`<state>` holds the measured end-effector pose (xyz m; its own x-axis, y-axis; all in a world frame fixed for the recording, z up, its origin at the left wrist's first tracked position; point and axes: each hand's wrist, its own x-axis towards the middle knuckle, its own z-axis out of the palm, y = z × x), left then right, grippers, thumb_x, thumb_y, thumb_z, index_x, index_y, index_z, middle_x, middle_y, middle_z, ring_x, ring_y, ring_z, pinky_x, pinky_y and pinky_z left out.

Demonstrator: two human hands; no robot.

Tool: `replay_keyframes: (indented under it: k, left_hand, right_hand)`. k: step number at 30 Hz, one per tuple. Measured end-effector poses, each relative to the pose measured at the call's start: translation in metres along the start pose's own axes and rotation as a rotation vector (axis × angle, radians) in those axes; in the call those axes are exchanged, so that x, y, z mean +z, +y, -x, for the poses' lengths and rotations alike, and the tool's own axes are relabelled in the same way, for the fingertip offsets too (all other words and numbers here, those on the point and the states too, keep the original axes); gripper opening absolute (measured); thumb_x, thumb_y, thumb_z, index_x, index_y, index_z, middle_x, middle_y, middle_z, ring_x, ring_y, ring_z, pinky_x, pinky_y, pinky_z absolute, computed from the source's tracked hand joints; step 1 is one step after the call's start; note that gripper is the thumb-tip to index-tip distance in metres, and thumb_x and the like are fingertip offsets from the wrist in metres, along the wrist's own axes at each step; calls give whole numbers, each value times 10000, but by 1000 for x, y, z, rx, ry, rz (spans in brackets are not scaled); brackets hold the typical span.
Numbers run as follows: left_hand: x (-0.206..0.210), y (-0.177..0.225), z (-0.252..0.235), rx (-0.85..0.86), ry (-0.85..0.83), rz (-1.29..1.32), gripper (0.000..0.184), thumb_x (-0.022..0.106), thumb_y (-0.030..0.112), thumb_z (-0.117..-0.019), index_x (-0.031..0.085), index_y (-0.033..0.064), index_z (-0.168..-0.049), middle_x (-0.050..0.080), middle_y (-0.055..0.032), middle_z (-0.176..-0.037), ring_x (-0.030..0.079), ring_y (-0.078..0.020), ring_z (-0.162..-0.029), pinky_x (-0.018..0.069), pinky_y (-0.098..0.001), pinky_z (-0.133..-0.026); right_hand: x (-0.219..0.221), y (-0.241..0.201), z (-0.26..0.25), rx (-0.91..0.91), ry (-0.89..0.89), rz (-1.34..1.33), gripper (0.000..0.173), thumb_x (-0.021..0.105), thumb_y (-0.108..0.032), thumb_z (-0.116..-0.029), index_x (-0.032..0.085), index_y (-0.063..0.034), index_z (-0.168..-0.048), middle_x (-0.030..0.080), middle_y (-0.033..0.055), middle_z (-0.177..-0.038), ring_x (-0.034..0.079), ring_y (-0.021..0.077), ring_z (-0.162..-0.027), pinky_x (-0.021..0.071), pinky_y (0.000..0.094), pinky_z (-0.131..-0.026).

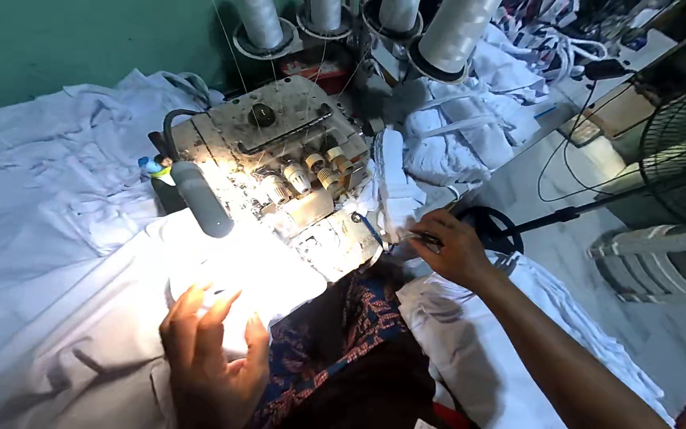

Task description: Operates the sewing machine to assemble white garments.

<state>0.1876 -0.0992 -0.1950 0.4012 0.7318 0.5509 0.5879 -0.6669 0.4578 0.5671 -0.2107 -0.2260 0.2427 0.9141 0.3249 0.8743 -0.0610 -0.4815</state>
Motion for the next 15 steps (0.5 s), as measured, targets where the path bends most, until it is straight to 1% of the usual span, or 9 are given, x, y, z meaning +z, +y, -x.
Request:
replay_keyframes:
  k: [2,3,5,7,10,12,14,15]
  left_hand:
    - [8,6,5,41,-4,29,347,607,253,-936,674,56,-1214,591,-243,-1307,489,-373,-1316,381,-481,-1113]
    - [10,8,7,58,-12,49,334,613,247,-938,679,71,-1214,606,-215,-1291,494,-356,-1309,382,-477,-1112]
    - [13,14,9,69,-39,82,333,619,246,-945,676,94,-1236,610,-183,-1303,500,-327,-1305,387,-463,-1108]
    - [18,21,11,75,-52,117,336,621,241,-951,673,99,-1251,606,-181,-1320,511,-311,-1290,408,-440,-1084]
    - [29,33,8,82,-71,153,328,604,248,-968,668,121,-1264,605,-161,-1337,540,-268,-1243,446,-396,-1027]
    - [38,41,5,83,-82,180,329,587,255,-980,668,141,-1278,607,-149,-1367,557,-250,-1238,461,-383,-1005]
    - [48,52,3,93,-116,209,320,572,261,-993,662,159,-1282,599,-133,-1400,554,-241,-1280,467,-382,-1023]
    - [55,58,2,107,-135,229,313,573,250,-989,679,152,-1267,612,-132,-1393,557,-252,-1301,477,-397,-1041]
  right_hand:
    - [6,5,-2,-38,-40,25,189,706,-232,-933,770,-124,-1075,695,84,-1091,701,187,-855,617,400,-725]
    - [8,7,-4,-45,-62,37,191,701,-230,-938,767,-129,-1086,688,84,-1104,699,193,-855,616,410,-720]
    - [8,11,-7,-68,-101,47,198,704,-218,-937,767,-130,-1103,684,99,-1132,701,217,-854,617,436,-711]
    - [9,15,-9,-92,-124,33,198,710,-197,-930,770,-128,-1106,681,101,-1141,702,217,-855,620,431,-711]
    - [8,19,-10,-96,-161,-15,202,713,-217,-943,768,-135,-1119,671,88,-1159,694,183,-862,621,396,-730]
    - [7,21,-10,-97,-184,-30,220,716,-177,-931,767,-136,-1140,664,90,-1164,685,179,-846,619,394,-723]
    - [7,24,-8,-111,-184,-33,255,716,-106,-902,770,-129,-1150,663,102,-1165,683,191,-834,618,405,-713]
    - [7,25,-7,-117,-176,-34,253,704,-90,-904,774,-127,-1144,664,103,-1160,682,191,-837,617,401,-714]
